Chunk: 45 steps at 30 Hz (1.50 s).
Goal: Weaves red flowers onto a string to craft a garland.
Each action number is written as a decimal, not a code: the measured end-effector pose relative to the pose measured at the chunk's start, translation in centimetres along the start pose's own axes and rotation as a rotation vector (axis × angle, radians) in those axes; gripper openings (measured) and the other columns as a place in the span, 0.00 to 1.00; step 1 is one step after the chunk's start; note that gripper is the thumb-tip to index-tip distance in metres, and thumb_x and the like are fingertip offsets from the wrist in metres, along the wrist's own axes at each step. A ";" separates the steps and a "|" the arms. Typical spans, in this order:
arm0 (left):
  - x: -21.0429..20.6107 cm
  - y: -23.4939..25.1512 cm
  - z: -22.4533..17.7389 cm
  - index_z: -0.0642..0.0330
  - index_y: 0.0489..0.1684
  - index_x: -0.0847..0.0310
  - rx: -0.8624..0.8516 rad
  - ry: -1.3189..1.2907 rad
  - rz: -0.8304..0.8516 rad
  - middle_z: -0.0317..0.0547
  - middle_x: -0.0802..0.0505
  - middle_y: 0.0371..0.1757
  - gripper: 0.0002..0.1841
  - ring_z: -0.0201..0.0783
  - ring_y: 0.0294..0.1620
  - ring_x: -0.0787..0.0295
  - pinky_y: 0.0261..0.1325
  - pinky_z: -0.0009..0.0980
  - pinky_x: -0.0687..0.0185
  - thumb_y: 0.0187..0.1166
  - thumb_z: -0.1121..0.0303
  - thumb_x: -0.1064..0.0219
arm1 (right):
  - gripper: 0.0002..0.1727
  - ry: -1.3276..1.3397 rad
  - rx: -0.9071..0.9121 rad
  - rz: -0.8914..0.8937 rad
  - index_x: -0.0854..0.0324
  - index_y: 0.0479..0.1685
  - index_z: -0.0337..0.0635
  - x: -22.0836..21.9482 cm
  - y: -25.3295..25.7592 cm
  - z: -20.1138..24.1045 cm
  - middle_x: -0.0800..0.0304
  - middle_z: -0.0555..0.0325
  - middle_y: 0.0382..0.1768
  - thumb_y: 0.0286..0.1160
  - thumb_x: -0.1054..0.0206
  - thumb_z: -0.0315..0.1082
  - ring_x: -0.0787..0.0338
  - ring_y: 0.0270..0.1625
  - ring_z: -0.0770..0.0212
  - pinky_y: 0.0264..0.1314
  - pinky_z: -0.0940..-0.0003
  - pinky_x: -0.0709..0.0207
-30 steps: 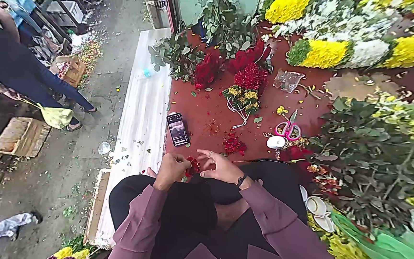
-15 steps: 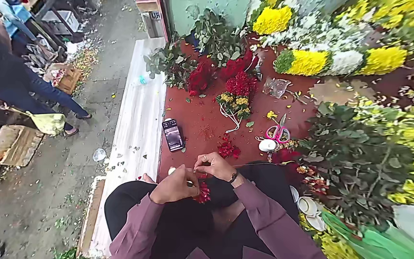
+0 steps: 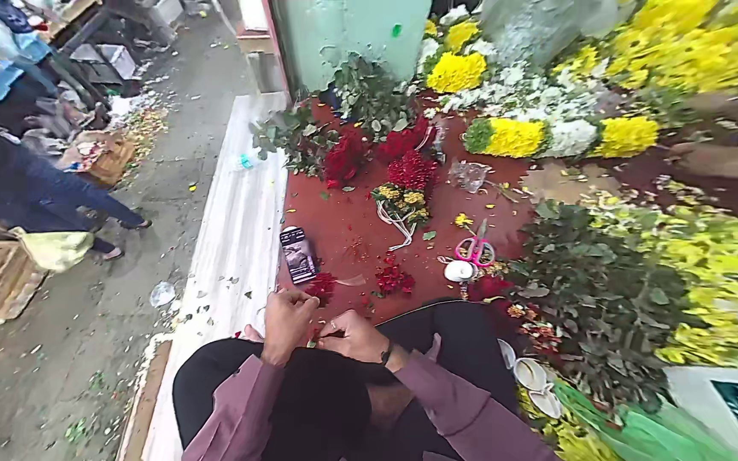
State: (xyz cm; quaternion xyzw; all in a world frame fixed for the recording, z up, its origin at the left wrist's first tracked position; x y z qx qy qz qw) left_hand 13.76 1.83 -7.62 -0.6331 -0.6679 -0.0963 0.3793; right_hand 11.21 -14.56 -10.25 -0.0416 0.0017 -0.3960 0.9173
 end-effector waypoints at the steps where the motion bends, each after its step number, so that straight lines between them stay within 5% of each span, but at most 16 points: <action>1: -0.4 0.0 0.1 0.46 0.27 0.06 -0.011 0.020 0.018 0.35 0.07 0.32 0.09 0.35 0.36 0.11 0.44 0.47 0.14 0.69 0.54 0.25 | 0.10 0.021 0.001 -0.017 0.06 0.36 0.41 0.2 0.0 0.2 0.06 0.61 0.31 0.77 0.28 0.38 0.10 0.36 0.73 0.45 0.69 0.15; 4: -0.3 -0.2 0.1 0.48 0.31 0.05 -0.059 0.021 0.108 0.36 0.05 0.35 0.08 0.35 0.40 0.09 0.48 0.47 0.12 0.70 0.57 0.24 | 0.08 0.165 0.032 -0.162 0.06 0.40 0.37 3.4 0.2 1.8 0.03 0.58 0.37 0.77 0.28 0.31 0.07 0.39 0.71 0.48 0.70 0.12; 8: -0.5 -0.6 -1.0 0.48 0.37 0.05 -0.139 -0.025 0.322 0.33 0.04 0.34 0.08 0.33 0.35 0.07 0.42 0.42 0.09 0.72 0.57 0.24 | 0.08 0.115 -0.067 -0.362 0.06 0.36 0.37 9.8 -0.8 0.6 0.04 0.60 0.34 0.74 0.29 0.32 0.10 0.36 0.72 0.43 0.70 0.17; 11: -1.0 -0.5 -0.2 0.43 0.32 0.05 -0.191 0.083 0.381 0.31 0.05 0.32 0.09 0.33 0.34 0.07 0.39 0.47 0.10 0.67 0.52 0.23 | 0.07 0.141 -0.087 -0.304 0.07 0.35 0.35 9.7 -0.7 0.0 0.05 0.57 0.33 0.74 0.28 0.30 0.09 0.37 0.69 0.47 0.66 0.14; 16: -0.7 0.1 2.1 0.48 0.28 0.06 -0.112 0.197 0.426 0.40 0.07 0.28 0.12 0.42 0.30 0.11 0.35 0.56 0.16 0.61 0.52 0.20 | 0.06 0.092 -0.078 -0.126 0.10 0.33 0.32 7.1 -1.0 1.4 0.10 0.57 0.25 0.73 0.27 0.27 0.15 0.28 0.70 0.35 0.68 0.21; 19: -0.4 0.1 2.0 0.46 0.26 0.06 -0.102 0.204 0.402 0.38 0.08 0.26 0.11 0.40 0.28 0.13 0.33 0.54 0.18 0.61 0.51 0.20 | 0.08 -0.159 -0.092 -0.134 0.07 0.41 0.38 8.3 -4.2 2.1 0.05 0.56 0.35 0.77 0.28 0.34 0.08 0.37 0.65 0.47 0.62 0.14; 21: -0.2 -0.2 1.8 0.45 0.25 0.07 -0.109 0.190 0.377 0.37 0.09 0.25 0.10 0.39 0.26 0.15 0.31 0.52 0.19 0.60 0.51 0.21 | 0.11 -0.229 -0.149 -0.271 0.07 0.51 0.40 11.7 -8.1 2.3 0.05 0.55 0.50 0.77 0.30 0.34 0.08 0.54 0.64 0.64 0.62 0.14; 24: -0.2 -0.6 1.6 0.42 0.22 0.08 -0.109 0.168 0.359 0.32 0.10 0.23 0.09 0.35 0.24 0.16 0.28 0.48 0.20 0.58 0.50 0.22 | 0.11 -0.464 -0.436 -0.667 0.08 0.53 0.46 21.9 -14.6 1.2 0.04 0.60 0.51 0.83 0.36 0.35 0.07 0.54 0.65 0.62 0.58 0.12; 25: -0.3 -0.7 1.6 0.40 0.22 0.08 -0.106 0.167 0.358 0.31 0.10 0.23 0.09 0.35 0.24 0.15 0.27 0.48 0.20 0.58 0.49 0.23 | 0.12 -0.610 -0.557 -0.714 0.08 0.54 0.48 25.6 -16.2 0.1 0.05 0.58 0.53 0.81 0.37 0.33 0.07 0.56 0.60 0.64 0.50 0.13; 27: -0.5 -0.8 1.3 0.39 0.21 0.08 -0.109 0.161 0.357 0.30 0.09 0.22 0.09 0.34 0.22 0.15 0.25 0.47 0.19 0.57 0.49 0.22 | 0.17 -0.803 -0.776 -0.564 0.10 0.62 0.50 31.0 -17.9 -2.4 0.07 0.52 0.60 0.78 0.37 0.31 0.10 0.64 0.49 0.69 0.37 0.20; 29: -0.7 -0.9 1.2 0.39 0.21 0.08 -0.123 0.162 0.362 0.29 0.10 0.22 0.09 0.33 0.21 0.15 0.24 0.46 0.19 0.58 0.49 0.23 | 0.22 -0.909 -0.946 -0.296 0.15 0.70 0.53 33.7 -18.7 -5.1 0.10 0.53 0.65 0.76 0.31 0.39 0.12 0.69 0.48 0.73 0.36 0.22; 31: -0.6 -0.9 1.5 0.39 0.21 0.08 -0.134 0.171 0.368 0.29 0.10 0.21 0.09 0.33 0.21 0.16 0.24 0.46 0.21 0.58 0.49 0.22 | 0.21 -0.969 -0.969 -0.242 0.13 0.64 0.52 33.7 -19.3 -4.5 0.10 0.52 0.63 0.70 0.25 0.41 0.12 0.67 0.46 0.68 0.34 0.20; 35: -0.2 -1.2 1.8 0.41 0.22 0.08 -0.124 0.161 0.371 0.32 0.10 0.23 0.09 0.35 0.22 0.17 0.25 0.47 0.22 0.59 0.49 0.23 | 0.07 -1.033 -0.900 -0.569 0.10 0.42 0.50 30.9 -22.4 -1.3 0.07 0.54 0.47 0.66 0.25 0.35 0.08 0.51 0.47 0.53 0.35 0.16; 37: -0.1 -1.0 1.4 0.40 0.21 0.09 -0.147 0.172 0.360 0.31 0.11 0.22 0.10 0.34 0.22 0.17 0.25 0.46 0.22 0.59 0.49 0.24 | 0.18 -1.120 -1.007 -0.529 0.10 0.52 0.55 28.4 -23.9 -2.6 0.08 0.55 0.57 0.59 0.22 0.41 0.10 0.60 0.47 0.61 0.34 0.19; 40: -0.6 -1.1 1.1 0.40 0.21 0.08 -0.162 0.158 0.367 0.30 0.11 0.21 0.09 0.33 0.20 0.17 0.23 0.45 0.22 0.59 0.49 0.24 | 0.42 -1.247 -1.081 -0.551 0.24 0.81 0.58 26.7 -26.0 -5.6 0.24 0.48 0.79 0.57 0.17 0.49 0.23 0.78 0.39 0.73 0.28 0.31; 45: -0.5 -1.2 1.3 0.38 0.19 0.09 -0.140 0.165 0.360 0.29 0.13 0.18 0.10 0.33 0.16 0.21 0.19 0.44 0.25 0.59 0.47 0.24 | 0.31 -1.129 -0.985 -0.692 0.15 0.71 0.64 28.4 -29.1 -8.2 0.16 0.63 0.74 0.64 0.24 0.58 0.24 0.80 0.51 0.82 0.38 0.35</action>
Point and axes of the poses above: each hand's wrist, its own y-axis towards the middle knuckle, its own x-axis out of the back of the hand, z = x × y, the point moved 6 cm from there along y, towards the middle knuckle
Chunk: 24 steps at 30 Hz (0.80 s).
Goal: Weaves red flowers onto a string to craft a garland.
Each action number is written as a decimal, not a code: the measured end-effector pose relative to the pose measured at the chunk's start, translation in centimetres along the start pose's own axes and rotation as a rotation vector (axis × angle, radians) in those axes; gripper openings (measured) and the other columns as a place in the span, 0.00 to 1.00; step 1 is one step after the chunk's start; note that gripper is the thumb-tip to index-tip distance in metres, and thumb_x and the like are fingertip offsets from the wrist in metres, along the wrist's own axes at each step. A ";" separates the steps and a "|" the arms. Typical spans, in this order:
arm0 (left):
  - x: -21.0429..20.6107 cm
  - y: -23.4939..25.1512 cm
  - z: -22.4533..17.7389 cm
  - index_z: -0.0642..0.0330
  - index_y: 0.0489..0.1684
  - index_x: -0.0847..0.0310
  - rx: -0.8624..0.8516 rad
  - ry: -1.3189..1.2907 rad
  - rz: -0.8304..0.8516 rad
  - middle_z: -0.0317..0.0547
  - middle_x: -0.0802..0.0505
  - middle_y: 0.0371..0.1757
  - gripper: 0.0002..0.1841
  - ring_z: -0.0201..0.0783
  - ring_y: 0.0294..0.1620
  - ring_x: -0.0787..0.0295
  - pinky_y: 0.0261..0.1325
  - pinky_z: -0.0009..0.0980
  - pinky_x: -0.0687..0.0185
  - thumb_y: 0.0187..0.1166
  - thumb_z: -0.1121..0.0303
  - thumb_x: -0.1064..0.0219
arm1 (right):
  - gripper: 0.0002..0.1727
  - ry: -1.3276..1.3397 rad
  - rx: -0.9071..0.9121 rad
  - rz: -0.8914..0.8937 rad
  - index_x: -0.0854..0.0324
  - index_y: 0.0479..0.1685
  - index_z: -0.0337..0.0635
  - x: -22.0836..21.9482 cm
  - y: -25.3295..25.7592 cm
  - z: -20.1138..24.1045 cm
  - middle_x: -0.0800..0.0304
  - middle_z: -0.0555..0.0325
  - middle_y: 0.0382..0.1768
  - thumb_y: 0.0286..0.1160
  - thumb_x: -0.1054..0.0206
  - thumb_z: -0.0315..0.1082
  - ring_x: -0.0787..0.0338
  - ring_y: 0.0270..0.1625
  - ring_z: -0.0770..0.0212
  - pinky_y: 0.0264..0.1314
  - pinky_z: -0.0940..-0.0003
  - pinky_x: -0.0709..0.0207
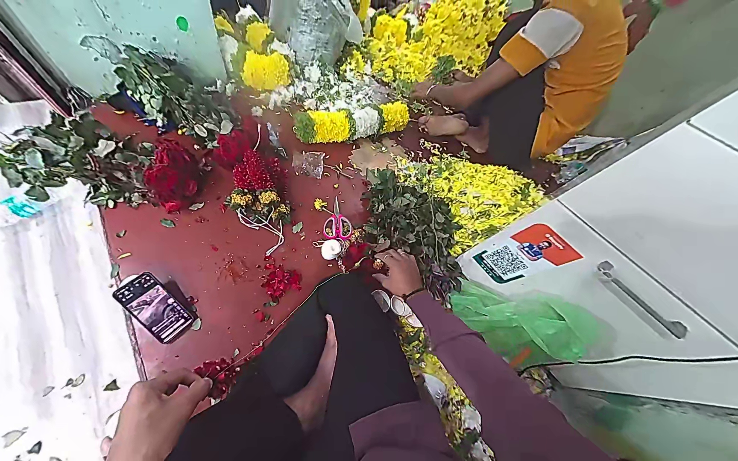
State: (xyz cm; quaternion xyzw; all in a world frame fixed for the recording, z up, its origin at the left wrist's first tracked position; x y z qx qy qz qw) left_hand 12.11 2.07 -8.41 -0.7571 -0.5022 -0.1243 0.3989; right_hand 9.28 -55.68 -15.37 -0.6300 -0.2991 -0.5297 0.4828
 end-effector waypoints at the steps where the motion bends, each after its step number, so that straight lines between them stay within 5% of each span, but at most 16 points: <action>1: 0.1 0.0 0.0 0.39 0.20 0.09 0.007 0.003 0.001 0.30 0.13 0.19 0.10 0.34 0.17 0.20 0.20 0.45 0.25 0.59 0.48 0.24 | 0.29 0.020 0.013 0.009 0.14 0.69 0.65 0.3 0.0 -0.3 0.16 0.65 0.73 0.64 0.25 0.59 0.23 0.80 0.53 0.81 0.40 0.34; 7: -0.1 0.1 -0.2 0.39 0.21 0.09 -0.002 -0.022 0.005 0.30 0.12 0.18 0.10 0.33 0.17 0.20 0.21 0.46 0.25 0.59 0.48 0.24 | 0.26 0.181 0.033 -0.038 0.09 0.58 0.63 1.2 -0.6 -1.5 0.15 0.69 0.69 0.64 0.27 0.64 0.19 0.73 0.59 0.78 0.44 0.28; 11: -0.2 0.0 -0.1 0.39 0.20 0.09 -0.012 -0.017 0.009 0.30 0.13 0.18 0.10 0.33 0.17 0.21 0.21 0.45 0.25 0.60 0.48 0.24 | 0.20 0.129 0.078 -0.028 0.08 0.51 0.60 1.8 -0.1 -0.4 0.14 0.68 0.67 0.60 0.24 0.55 0.22 0.75 0.56 0.77 0.41 0.30; 16: -0.1 0.0 0.0 0.39 0.20 0.09 0.002 -0.004 0.003 0.30 0.14 0.18 0.10 0.34 0.16 0.21 0.20 0.46 0.26 0.59 0.47 0.24 | 0.24 0.030 0.188 0.094 0.10 0.58 0.67 2.7 1.8 1.1 0.09 0.69 0.61 0.57 0.23 0.50 0.20 0.73 0.56 0.75 0.38 0.31; 21: 0.0 0.0 -0.2 0.37 0.20 0.10 -0.016 0.016 -0.005 0.28 0.13 0.18 0.10 0.33 0.18 0.20 0.21 0.45 0.25 0.60 0.47 0.25 | 0.07 -0.051 0.269 0.096 0.07 0.37 0.63 3.4 2.5 2.7 0.11 0.65 0.52 0.61 0.22 0.47 0.20 0.67 0.52 0.67 0.40 0.28; 24: 0.1 -0.2 -0.5 0.38 0.20 0.10 -0.006 0.011 -0.003 0.28 0.14 0.17 0.10 0.33 0.17 0.21 0.20 0.45 0.26 0.60 0.47 0.25 | 0.08 -0.053 0.276 0.124 0.06 0.40 0.62 2.9 2.6 2.8 0.11 0.66 0.58 0.64 0.22 0.47 0.21 0.71 0.51 0.70 0.38 0.29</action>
Point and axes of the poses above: each hand's wrist, its own y-axis towards the middle knuckle, its own x-axis out of the back of the hand, z = x × y, the point moved 6 cm from there along y, towards the middle knuckle
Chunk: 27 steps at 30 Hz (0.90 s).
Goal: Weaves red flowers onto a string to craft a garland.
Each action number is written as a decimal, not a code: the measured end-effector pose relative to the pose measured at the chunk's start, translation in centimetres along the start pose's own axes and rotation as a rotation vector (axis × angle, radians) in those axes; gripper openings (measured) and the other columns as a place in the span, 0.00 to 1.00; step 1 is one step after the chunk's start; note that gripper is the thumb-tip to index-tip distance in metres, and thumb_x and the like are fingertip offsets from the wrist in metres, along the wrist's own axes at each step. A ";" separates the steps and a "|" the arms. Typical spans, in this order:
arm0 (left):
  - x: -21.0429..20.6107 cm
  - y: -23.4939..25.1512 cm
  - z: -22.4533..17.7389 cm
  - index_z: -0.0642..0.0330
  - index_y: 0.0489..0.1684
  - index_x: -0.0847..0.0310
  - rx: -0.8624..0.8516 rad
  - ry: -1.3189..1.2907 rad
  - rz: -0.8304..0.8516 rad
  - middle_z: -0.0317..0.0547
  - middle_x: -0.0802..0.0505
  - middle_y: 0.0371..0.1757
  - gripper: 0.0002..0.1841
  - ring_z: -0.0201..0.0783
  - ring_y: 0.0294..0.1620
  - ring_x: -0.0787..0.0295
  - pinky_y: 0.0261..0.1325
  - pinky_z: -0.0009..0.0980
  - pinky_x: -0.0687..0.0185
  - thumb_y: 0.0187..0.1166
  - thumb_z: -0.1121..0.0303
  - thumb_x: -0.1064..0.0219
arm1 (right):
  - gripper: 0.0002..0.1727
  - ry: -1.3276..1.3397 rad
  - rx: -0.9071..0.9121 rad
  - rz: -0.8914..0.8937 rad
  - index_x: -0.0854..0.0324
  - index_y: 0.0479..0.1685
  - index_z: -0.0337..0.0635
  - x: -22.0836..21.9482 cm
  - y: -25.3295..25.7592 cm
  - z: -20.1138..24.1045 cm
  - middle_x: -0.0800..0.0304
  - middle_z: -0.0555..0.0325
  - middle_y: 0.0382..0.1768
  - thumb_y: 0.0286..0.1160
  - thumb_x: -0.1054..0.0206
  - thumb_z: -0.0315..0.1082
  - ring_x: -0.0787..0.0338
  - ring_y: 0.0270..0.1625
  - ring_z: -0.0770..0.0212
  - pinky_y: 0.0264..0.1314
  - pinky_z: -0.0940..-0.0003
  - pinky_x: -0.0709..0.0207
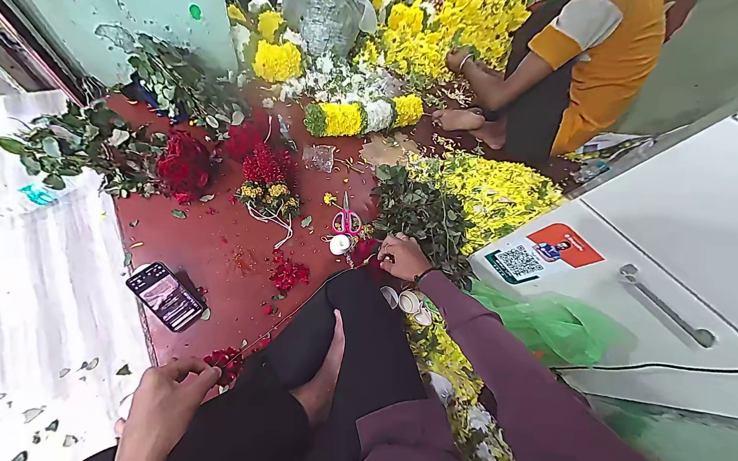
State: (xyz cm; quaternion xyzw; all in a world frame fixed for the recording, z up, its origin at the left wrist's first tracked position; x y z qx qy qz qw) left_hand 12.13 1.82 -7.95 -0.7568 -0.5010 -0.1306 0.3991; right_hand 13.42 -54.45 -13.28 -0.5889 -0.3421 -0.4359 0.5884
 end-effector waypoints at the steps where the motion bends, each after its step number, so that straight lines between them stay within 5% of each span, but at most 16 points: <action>1: 0.0 0.0 0.0 0.38 0.20 0.10 0.005 -0.003 0.001 0.28 0.14 0.17 0.10 0.33 0.17 0.21 0.20 0.45 0.26 0.59 0.48 0.25 | 0.10 -0.032 -0.008 0.020 0.06 0.43 0.64 -0.3 0.0 -0.1 0.11 0.68 0.59 0.63 0.22 0.49 0.21 0.72 0.51 0.70 0.38 0.29; 5: 0.0 0.0 0.0 0.38 0.20 0.10 0.002 0.000 -0.005 0.28 0.14 0.18 0.10 0.33 0.18 0.20 0.22 0.46 0.25 0.60 0.47 0.26 | 0.07 -0.001 -0.013 -0.035 0.05 0.39 0.59 -0.3 -0.2 0.0 0.10 0.67 0.54 0.71 0.26 0.46 0.20 0.68 0.53 0.70 0.40 0.29; 9: 0.0 0.0 0.0 0.38 0.20 0.10 0.009 0.005 -0.004 0.29 0.13 0.19 0.10 0.34 0.19 0.19 0.23 0.47 0.24 0.61 0.47 0.26 | 0.08 0.415 -0.075 -0.174 0.06 0.42 0.51 -0.6 -0.9 -0.9 0.07 0.63 0.53 0.74 0.26 0.42 0.15 0.65 0.57 0.75 0.43 0.28; 12: -0.3 0.0 0.0 0.39 0.21 0.09 0.005 -0.006 0.006 0.29 0.14 0.18 0.10 0.33 0.18 0.20 0.21 0.45 0.24 0.61 0.48 0.26 | 0.09 0.807 -0.132 -0.170 0.11 0.47 0.44 -0.7 -1.7 -0.4 0.05 0.56 0.47 0.76 0.25 0.38 0.06 0.48 0.60 0.58 0.53 0.11; 15: -0.3 0.1 -0.2 0.39 0.21 0.09 -0.012 -0.005 0.001 0.28 0.13 0.19 0.09 0.32 0.19 0.19 0.23 0.44 0.22 0.61 0.49 0.26 | 0.10 0.991 -0.142 -0.206 0.09 0.47 0.44 1.1 -2.4 2.0 0.04 0.57 0.44 0.72 0.22 0.36 0.06 0.46 0.61 0.55 0.57 0.10; 20: -0.4 0.0 -1.0 0.43 0.24 0.08 0.049 -0.007 0.027 0.32 0.11 0.22 0.08 0.36 0.24 0.15 0.29 0.50 0.18 0.63 0.53 0.24 | 0.13 1.522 0.057 -0.165 0.14 0.52 0.30 2.7 -1.5 11.3 0.05 0.41 0.41 0.69 0.26 0.23 0.06 0.42 0.52 0.50 0.56 0.11; 24: -0.6 0.1 -0.9 0.44 0.26 0.07 0.110 0.006 0.066 0.36 0.08 0.26 0.11 0.41 0.31 0.11 0.38 0.56 0.15 0.63 0.50 0.24 | 0.11 1.929 0.049 0.077 0.17 0.53 0.31 1.6 1.4 20.7 0.08 0.41 0.39 0.74 0.35 0.21 0.09 0.36 0.54 0.40 0.60 0.13; 27: -0.4 -0.2 -0.7 0.43 0.25 0.07 0.156 0.008 0.063 0.35 0.08 0.27 0.11 0.42 0.35 0.11 0.42 0.56 0.16 0.61 0.49 0.25 | 0.13 2.078 0.035 0.293 0.18 0.56 0.37 0.7 3.9 27.0 0.09 0.43 0.42 0.77 0.42 0.23 0.09 0.39 0.53 0.41 0.58 0.14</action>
Point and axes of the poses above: each hand's wrist, its own y-axis towards the middle knuckle, its own x-axis out of the back of the hand, z = x × y, the point moved 6 cm from there along y, towards the middle knuckle
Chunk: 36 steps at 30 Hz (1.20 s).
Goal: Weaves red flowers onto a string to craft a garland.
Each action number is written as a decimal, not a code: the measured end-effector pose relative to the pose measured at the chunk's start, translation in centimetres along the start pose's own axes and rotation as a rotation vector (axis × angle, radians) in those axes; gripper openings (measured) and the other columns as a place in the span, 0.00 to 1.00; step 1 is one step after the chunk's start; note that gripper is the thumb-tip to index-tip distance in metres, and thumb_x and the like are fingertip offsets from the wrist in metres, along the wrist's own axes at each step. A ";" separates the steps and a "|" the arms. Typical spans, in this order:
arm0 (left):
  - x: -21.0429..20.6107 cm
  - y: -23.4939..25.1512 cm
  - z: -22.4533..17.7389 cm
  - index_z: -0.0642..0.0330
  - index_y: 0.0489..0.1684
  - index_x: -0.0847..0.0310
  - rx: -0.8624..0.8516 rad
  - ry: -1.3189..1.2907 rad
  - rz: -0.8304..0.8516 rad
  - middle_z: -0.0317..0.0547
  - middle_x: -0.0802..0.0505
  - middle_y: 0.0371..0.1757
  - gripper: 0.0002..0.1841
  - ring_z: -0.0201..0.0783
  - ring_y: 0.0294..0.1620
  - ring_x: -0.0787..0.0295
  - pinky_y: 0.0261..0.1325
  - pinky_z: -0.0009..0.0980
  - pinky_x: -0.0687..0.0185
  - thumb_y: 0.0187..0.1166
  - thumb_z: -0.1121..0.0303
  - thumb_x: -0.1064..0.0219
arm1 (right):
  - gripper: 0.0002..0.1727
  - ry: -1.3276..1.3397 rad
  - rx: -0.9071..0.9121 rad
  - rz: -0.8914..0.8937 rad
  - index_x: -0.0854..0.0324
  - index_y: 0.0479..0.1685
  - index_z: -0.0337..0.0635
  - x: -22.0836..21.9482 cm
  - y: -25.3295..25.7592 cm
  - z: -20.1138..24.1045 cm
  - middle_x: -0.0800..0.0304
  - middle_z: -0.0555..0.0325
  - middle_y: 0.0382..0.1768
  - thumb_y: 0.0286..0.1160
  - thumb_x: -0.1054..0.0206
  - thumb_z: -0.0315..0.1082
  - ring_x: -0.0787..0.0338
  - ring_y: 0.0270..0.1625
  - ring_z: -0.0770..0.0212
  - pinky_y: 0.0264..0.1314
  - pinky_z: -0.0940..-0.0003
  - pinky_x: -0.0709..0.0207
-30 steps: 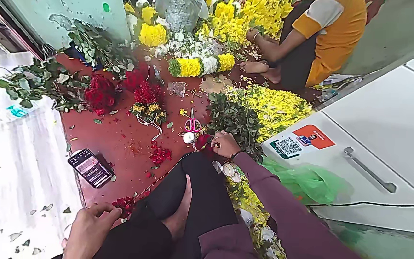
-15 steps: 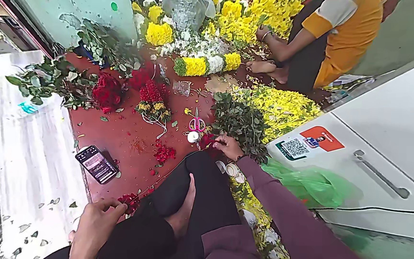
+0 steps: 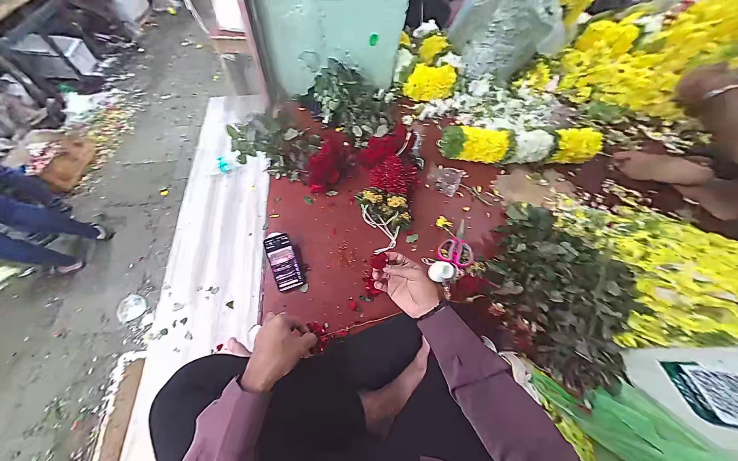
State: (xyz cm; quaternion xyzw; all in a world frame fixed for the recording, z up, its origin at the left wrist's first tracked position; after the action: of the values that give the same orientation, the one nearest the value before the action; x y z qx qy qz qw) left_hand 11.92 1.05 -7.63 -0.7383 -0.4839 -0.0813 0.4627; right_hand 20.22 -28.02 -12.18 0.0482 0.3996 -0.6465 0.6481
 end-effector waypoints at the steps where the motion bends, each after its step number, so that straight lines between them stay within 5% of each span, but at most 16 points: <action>1: 0.0 -0.1 0.1 0.43 0.25 0.08 0.009 -0.001 -0.002 0.35 0.09 0.28 0.11 0.42 0.36 0.12 0.42 0.55 0.17 0.61 0.49 0.25 | 0.15 0.028 -0.031 0.038 0.18 0.57 0.38 -1.2 1.1 -0.9 0.10 0.43 0.43 0.77 0.43 0.23 0.10 0.40 0.54 0.41 0.58 0.14; 4: -0.2 -0.1 0.2 0.42 0.26 0.07 0.034 0.009 0.000 0.35 0.08 0.31 0.12 0.43 0.42 0.12 0.45 0.54 0.16 0.61 0.47 0.25 | 0.23 0.055 -0.097 0.171 0.18 0.66 0.41 -3.9 3.8 -3.3 0.10 0.44 0.50 0.72 0.48 0.23 0.10 0.44 0.55 0.44 0.59 0.16; 7: -0.1 -0.1 0.2 0.42 0.27 0.06 0.069 0.030 0.012 0.35 0.08 0.34 0.12 0.44 0.48 0.13 0.48 0.54 0.18 0.60 0.46 0.25 | 0.22 -0.011 -0.155 0.197 0.19 0.66 0.40 -5.5 5.0 -5.2 0.09 0.45 0.48 0.80 0.52 0.34 0.10 0.44 0.55 0.41 0.60 0.16; 10: -0.2 -0.1 -0.2 0.41 0.28 0.06 0.093 0.052 0.025 0.35 0.08 0.36 0.12 0.45 0.50 0.14 0.50 0.55 0.19 0.60 0.47 0.25 | 0.14 -0.167 -0.156 0.051 0.19 0.55 0.33 -4.9 5.2 -6.3 0.09 0.43 0.39 0.86 0.42 0.35 0.10 0.35 0.56 0.32 0.65 0.17; 14: -0.7 0.3 -0.5 0.41 0.28 0.06 0.074 0.056 0.047 0.34 0.08 0.38 0.12 0.44 0.52 0.14 0.52 0.53 0.19 0.61 0.47 0.25 | 0.11 -0.351 -0.118 0.020 0.15 0.51 0.30 -3.9 5.1 -6.4 0.08 0.41 0.37 0.75 0.29 0.26 0.10 0.31 0.56 0.30 0.66 0.16; 22: -0.8 0.3 0.0 0.44 0.29 0.06 0.080 0.063 0.063 0.37 0.09 0.32 0.13 0.46 0.43 0.13 0.46 0.56 0.19 0.62 0.48 0.25 | 0.09 -0.442 -0.049 0.122 0.10 0.45 0.31 -4.8 3.6 -5.8 0.06 0.43 0.41 0.78 0.36 0.23 0.08 0.35 0.56 0.31 0.65 0.15; 28: -0.5 0.6 0.4 0.45 0.27 0.07 0.086 0.051 0.036 0.37 0.09 0.28 0.13 0.43 0.37 0.12 0.43 0.56 0.19 0.63 0.48 0.25 | 0.15 -0.497 0.035 0.153 0.10 0.50 0.29 -4.5 2.0 -5.0 0.05 0.42 0.45 0.75 0.42 0.20 0.08 0.36 0.55 0.37 0.62 0.12; 31: -0.6 0.7 0.6 0.44 0.26 0.07 0.084 0.044 0.026 0.37 0.09 0.27 0.13 0.43 0.36 0.12 0.43 0.56 0.19 0.63 0.48 0.25 | 0.18 -0.577 0.131 0.188 0.10 0.53 0.31 -4.7 1.0 -4.5 0.05 0.44 0.48 0.63 0.33 0.16 0.07 0.38 0.56 0.41 0.62 0.10; 36: -0.6 0.7 0.5 0.44 0.28 0.06 0.112 0.048 0.023 0.37 0.07 0.30 0.12 0.45 0.42 0.11 0.46 0.57 0.18 0.62 0.48 0.25 | 0.08 -0.690 0.259 0.167 0.06 0.45 0.37 -5.8 0.0 -4.2 0.04 0.53 0.46 0.70 0.23 0.29 0.07 0.35 0.60 0.38 0.65 0.08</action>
State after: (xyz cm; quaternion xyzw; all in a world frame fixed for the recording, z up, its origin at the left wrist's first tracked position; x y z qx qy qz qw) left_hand 12.02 0.99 -8.65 -0.7146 -0.4682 -0.0663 0.5155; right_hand 19.20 -21.02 -11.64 -0.0582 0.0675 -0.6149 0.7835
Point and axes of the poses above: each hand's wrist, its own y-axis towards the middle knuckle, its own x-axis out of the back of the hand, z = x × y, the point moved 6 cm from there along y, towards the middle knuckle
